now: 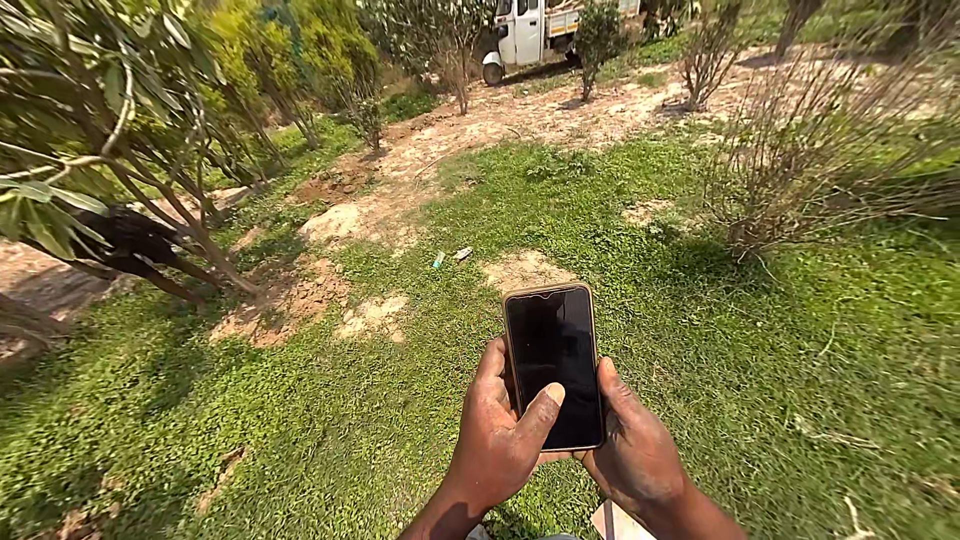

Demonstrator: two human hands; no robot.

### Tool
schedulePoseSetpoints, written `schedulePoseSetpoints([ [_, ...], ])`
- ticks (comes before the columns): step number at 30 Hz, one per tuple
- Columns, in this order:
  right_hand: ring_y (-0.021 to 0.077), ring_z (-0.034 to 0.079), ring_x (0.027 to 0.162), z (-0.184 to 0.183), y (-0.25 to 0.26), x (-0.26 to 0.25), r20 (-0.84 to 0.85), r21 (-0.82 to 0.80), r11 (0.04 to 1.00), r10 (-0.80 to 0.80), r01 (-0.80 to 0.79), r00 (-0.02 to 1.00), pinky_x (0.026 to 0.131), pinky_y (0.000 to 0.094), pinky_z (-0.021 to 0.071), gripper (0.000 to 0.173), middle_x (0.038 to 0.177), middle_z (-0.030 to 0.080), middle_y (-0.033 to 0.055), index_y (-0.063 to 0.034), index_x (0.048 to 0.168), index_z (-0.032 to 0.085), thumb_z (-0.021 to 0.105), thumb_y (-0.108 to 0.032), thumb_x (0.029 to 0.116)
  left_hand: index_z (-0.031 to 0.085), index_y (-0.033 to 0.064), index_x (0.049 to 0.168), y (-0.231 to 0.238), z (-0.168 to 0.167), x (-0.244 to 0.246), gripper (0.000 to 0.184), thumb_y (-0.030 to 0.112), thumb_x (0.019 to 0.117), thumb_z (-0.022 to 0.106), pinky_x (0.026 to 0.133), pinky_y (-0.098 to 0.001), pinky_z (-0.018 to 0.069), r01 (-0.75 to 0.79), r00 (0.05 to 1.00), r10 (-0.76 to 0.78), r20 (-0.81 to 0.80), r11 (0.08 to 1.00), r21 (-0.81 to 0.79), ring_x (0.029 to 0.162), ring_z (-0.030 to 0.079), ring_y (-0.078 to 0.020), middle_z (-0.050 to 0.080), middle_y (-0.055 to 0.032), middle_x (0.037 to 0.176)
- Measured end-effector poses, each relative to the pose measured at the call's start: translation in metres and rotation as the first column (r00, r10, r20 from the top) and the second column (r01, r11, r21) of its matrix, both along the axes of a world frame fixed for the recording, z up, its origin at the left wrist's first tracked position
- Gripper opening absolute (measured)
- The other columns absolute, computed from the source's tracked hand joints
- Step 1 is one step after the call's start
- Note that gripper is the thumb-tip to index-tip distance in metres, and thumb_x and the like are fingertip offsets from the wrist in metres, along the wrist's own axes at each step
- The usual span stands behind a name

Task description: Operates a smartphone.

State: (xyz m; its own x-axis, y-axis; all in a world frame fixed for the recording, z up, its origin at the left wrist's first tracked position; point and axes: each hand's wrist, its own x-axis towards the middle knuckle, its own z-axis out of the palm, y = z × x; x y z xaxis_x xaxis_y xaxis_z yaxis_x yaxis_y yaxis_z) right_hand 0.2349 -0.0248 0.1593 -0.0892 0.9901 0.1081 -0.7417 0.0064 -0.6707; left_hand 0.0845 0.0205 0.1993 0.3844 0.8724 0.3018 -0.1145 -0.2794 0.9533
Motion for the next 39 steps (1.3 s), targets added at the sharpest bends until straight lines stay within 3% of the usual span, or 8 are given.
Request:
schedulePoseSetpoints([
  [7, 0.0368, 0.071, 0.111, 0.001, -0.002, 0.002, -0.045, -0.028, 0.999, 0.027, -0.028, 0.999, 0.081, 0.062, 0.0632, 0.061, 0.127, 0.067, 0.023, -0.0136, 0.14, 0.059, 0.035, -0.06, 0.1085, 0.045, 0.0134, 0.146, 0.0, -0.001, -0.002, 0.054, 0.01, 0.0945, 0.062, 0.086, -0.0412, 0.0625, 0.008, 0.999, -0.008, 0.038, 1.0, 0.008, 0.106, 0.069, -0.0277, 0.066, -0.0141, 0.122],
  [15, 0.0407, 0.068, 0.117, -0.001, -0.003, 0.002, -0.108, 0.006, 0.993, 0.114, -0.114, 0.988, 0.087, 0.0652, 0.0604, 0.058, 0.134, 0.063, 0.0243, -0.0153, 0.145, 0.054, 0.031, -0.055, 0.1104, 0.045, 0.0116, 0.152, 0.0, -0.007, -0.012, 0.051, 0.027, 0.1047, 0.054, 0.093, -0.0418, 0.0606, -0.01, 1.0, 0.008, 0.021, 0.996, 0.086, 0.111, 0.068, -0.027, 0.065, -0.0126, 0.13],
  [20, 0.0429, 0.064, 0.123, -0.002, -0.005, 0.0, -0.175, 0.014, 0.98, 0.197, -0.198, 0.965, 0.093, 0.0691, 0.0562, 0.057, 0.138, 0.061, 0.0244, -0.0163, 0.146, 0.054, 0.034, -0.055, 0.1098, 0.045, 0.0146, 0.154, -0.002, -0.01, -0.019, 0.053, 0.033, 0.1043, 0.055, 0.097, -0.0433, 0.0594, -0.033, 0.999, 0.035, -0.022, 0.995, 0.093, 0.117, 0.066, -0.0271, 0.062, -0.0108, 0.137],
  [26, 0.0411, 0.067, 0.119, -0.004, -0.006, -0.002, -0.203, -0.017, 0.978, 0.198, -0.206, 0.959, 0.089, 0.0657, 0.0591, 0.058, 0.135, 0.063, 0.0237, -0.0169, 0.143, 0.057, 0.031, -0.057, 0.1095, 0.04, 0.0191, 0.157, -0.006, -0.011, -0.024, 0.063, 0.029, 0.0982, 0.063, 0.094, -0.042, 0.0602, -0.031, 0.992, 0.041, -0.12, 0.995, 0.092, 0.118, 0.065, -0.025, 0.061, -0.0071, 0.138],
  [29, 0.04, 0.066, 0.12, -0.004, -0.005, -0.001, -0.213, -0.008, 0.978, 0.2, -0.207, 0.956, 0.089, 0.0648, 0.0593, 0.059, 0.136, 0.062, 0.0224, -0.019, 0.144, 0.056, 0.032, -0.06, 0.1088, 0.042, 0.0211, 0.155, -0.007, -0.012, -0.025, 0.063, 0.027, 0.0958, 0.065, 0.088, -0.0393, 0.0613, -0.027, 0.988, 0.035, -0.148, 0.998, 0.057, 0.112, 0.066, -0.0231, 0.062, -0.0054, 0.134],
  [33, 0.0362, 0.068, 0.117, 0.0, -0.003, 0.001, -0.163, -0.036, 0.988, 0.139, -0.147, 0.977, 0.089, 0.0578, 0.0608, 0.06, 0.133, 0.065, 0.0194, -0.0218, 0.142, 0.058, 0.034, -0.064, 0.1067, 0.035, 0.0252, 0.158, -0.011, -0.015, -0.026, 0.079, 0.013, 0.0871, 0.067, 0.079, -0.0495, 0.066, 0.028, 0.991, -0.03, -0.133, 0.999, -0.021, 0.11, 0.068, -0.0301, 0.058, -0.0078, 0.138],
  [35, 0.035, 0.068, 0.116, 0.001, -0.002, 0.003, -0.148, -0.044, 0.991, 0.115, -0.123, 0.982, 0.088, 0.0552, 0.0611, 0.06, 0.133, 0.065, 0.0185, -0.0226, 0.142, 0.058, 0.035, -0.064, 0.1061, 0.031, 0.0266, 0.159, -0.012, -0.019, -0.026, 0.086, 0.011, 0.0837, 0.069, 0.079, -0.0533, 0.0664, 0.048, 0.987, -0.052, -0.15, 0.998, -0.032, 0.113, 0.067, -0.032, 0.056, -0.0078, 0.141],
  [39, 0.0291, 0.069, 0.115, 0.003, -0.001, 0.003, -0.109, -0.045, 0.995, 0.079, -0.084, 0.991, 0.089, 0.052, 0.061, 0.059, 0.131, 0.066, 0.0137, -0.0238, 0.141, 0.058, 0.034, -0.064, 0.1065, 0.031, 0.0275, 0.158, -0.013, -0.027, -0.024, 0.09, 0.018, 0.08, 0.074, 0.09, -0.043, 0.0625, -0.001, 0.96, 0.014, -0.278, 0.999, 0.048, 0.116, 0.064, -0.0218, 0.057, -0.0011, 0.138],
])
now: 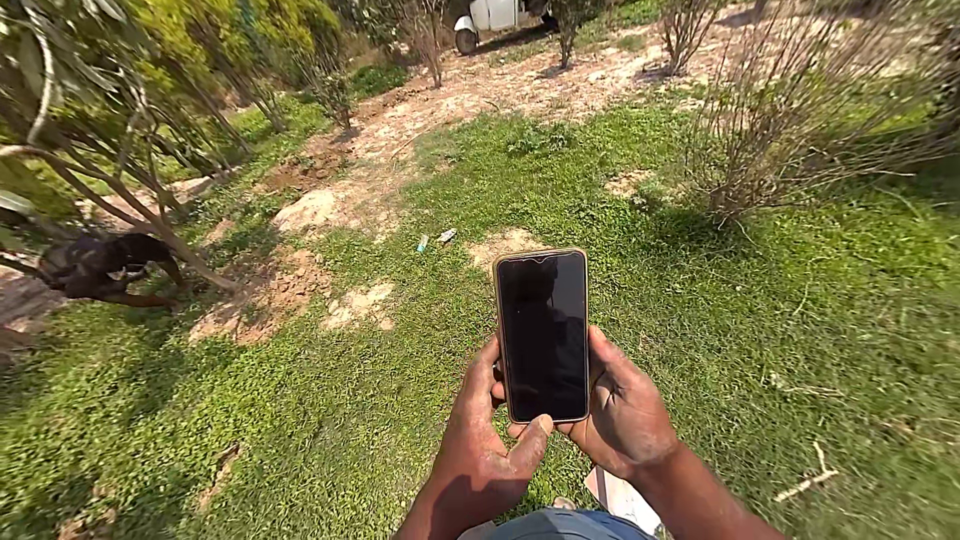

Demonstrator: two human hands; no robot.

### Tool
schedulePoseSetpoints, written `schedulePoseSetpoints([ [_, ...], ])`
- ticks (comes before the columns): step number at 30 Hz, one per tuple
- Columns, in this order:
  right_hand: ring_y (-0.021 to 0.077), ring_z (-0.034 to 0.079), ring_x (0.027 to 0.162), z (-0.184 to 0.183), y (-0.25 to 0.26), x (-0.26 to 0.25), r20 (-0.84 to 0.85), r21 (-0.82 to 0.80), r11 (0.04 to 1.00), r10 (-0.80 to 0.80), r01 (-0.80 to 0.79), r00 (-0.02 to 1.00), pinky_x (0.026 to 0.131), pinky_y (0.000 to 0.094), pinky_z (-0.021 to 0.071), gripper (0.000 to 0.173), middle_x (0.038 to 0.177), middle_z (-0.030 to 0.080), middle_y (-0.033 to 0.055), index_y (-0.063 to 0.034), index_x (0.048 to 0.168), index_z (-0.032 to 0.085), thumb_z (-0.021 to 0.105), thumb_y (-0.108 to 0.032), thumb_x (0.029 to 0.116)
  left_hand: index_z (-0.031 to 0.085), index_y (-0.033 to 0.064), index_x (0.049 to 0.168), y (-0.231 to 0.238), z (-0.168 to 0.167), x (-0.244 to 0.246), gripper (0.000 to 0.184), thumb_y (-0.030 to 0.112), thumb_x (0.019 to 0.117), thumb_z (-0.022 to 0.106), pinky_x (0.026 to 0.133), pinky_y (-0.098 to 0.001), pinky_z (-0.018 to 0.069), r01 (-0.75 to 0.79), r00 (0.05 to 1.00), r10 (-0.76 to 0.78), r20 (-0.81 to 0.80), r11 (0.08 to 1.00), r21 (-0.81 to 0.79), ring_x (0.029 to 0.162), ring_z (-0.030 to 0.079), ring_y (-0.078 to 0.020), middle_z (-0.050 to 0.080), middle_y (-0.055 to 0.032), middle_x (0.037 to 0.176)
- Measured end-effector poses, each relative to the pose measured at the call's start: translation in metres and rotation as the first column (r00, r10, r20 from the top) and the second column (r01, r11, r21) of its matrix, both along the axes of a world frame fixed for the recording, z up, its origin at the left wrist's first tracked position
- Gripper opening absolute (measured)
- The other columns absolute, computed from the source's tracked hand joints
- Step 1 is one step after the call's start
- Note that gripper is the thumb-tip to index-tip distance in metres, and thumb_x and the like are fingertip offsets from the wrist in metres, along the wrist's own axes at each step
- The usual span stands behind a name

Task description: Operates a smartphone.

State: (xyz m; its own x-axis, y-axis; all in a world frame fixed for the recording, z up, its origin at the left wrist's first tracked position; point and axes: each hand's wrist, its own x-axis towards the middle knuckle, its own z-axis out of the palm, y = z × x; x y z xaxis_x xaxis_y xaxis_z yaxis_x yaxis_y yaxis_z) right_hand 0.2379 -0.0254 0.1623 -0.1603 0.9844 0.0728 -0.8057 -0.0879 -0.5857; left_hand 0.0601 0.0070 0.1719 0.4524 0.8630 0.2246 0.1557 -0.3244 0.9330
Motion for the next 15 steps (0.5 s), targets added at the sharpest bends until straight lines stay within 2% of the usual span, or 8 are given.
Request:
schedulePoseSetpoints([
  [4, 0.028, 0.068, 0.117, 0.0018, 0.0015, -0.0004, 0.004, 0.011, 1.0, -0.001, 0.001, 1.0, 0.092, 0.053, 0.0598, 0.058, 0.131, 0.066, 0.0125, -0.0236, 0.14, 0.058, 0.033, -0.064, 0.1068, 0.031, 0.0292, 0.158, -0.0005, -0.0043, 0.0033, 0.092, 0.019, 0.0776, 0.076, 0.086, -0.0431, 0.0645, -0.038, 0.999, 0.038, -0.026, 0.999, 0.002, 0.118, 0.063, -0.0206, 0.054, -0.0007, 0.141],
  [7, 0.0277, 0.067, 0.118, 0.004, 0.0028, -0.0007, 0.011, 0.012, 1.0, -0.003, 0.003, 1.0, 0.093, 0.0527, 0.0593, 0.058, 0.132, 0.066, 0.0121, -0.0237, 0.141, 0.058, 0.033, -0.064, 0.1069, 0.032, 0.0311, 0.157, -0.0001, -0.0043, 0.0056, 0.091, 0.018, 0.0784, 0.077, 0.083, -0.0406, 0.0646, -0.066, 0.997, 0.066, -0.034, 0.998, 0.008, 0.114, 0.065, -0.0197, 0.056, 0.0002, 0.139],
  [10, 0.0257, 0.067, 0.118, 0.0053, 0.0053, -0.0007, 0.008, 0.023, 1.0, -0.02, 0.02, 1.0, 0.094, 0.0509, 0.0593, 0.056, 0.131, 0.066, 0.0108, -0.0239, 0.14, 0.058, 0.033, -0.062, 0.1076, 0.031, 0.0303, 0.157, 0.0008, -0.0037, 0.0093, 0.092, 0.021, 0.0788, 0.078, 0.085, -0.0383, 0.0642, -0.106, 0.992, 0.107, -0.061, 0.994, 0.024, 0.112, 0.067, -0.0172, 0.059, 0.0002, 0.137],
  [15, 0.0292, 0.067, 0.119, 0.0027, 0.006, 0.0039, -0.003, 0.036, 0.999, -0.018, 0.018, 1.0, 0.096, 0.0545, 0.0582, 0.057, 0.133, 0.065, 0.0142, -0.0228, 0.142, 0.057, 0.032, -0.061, 0.1081, 0.03, 0.0274, 0.159, 0.0055, -0.0072, 0.0088, 0.094, 0.022, 0.0786, 0.078, 0.089, -0.0407, 0.0626, -0.046, 0.999, 0.047, -0.022, 0.997, 0.055, 0.116, 0.065, -0.0192, 0.058, -0.001, 0.138],
])
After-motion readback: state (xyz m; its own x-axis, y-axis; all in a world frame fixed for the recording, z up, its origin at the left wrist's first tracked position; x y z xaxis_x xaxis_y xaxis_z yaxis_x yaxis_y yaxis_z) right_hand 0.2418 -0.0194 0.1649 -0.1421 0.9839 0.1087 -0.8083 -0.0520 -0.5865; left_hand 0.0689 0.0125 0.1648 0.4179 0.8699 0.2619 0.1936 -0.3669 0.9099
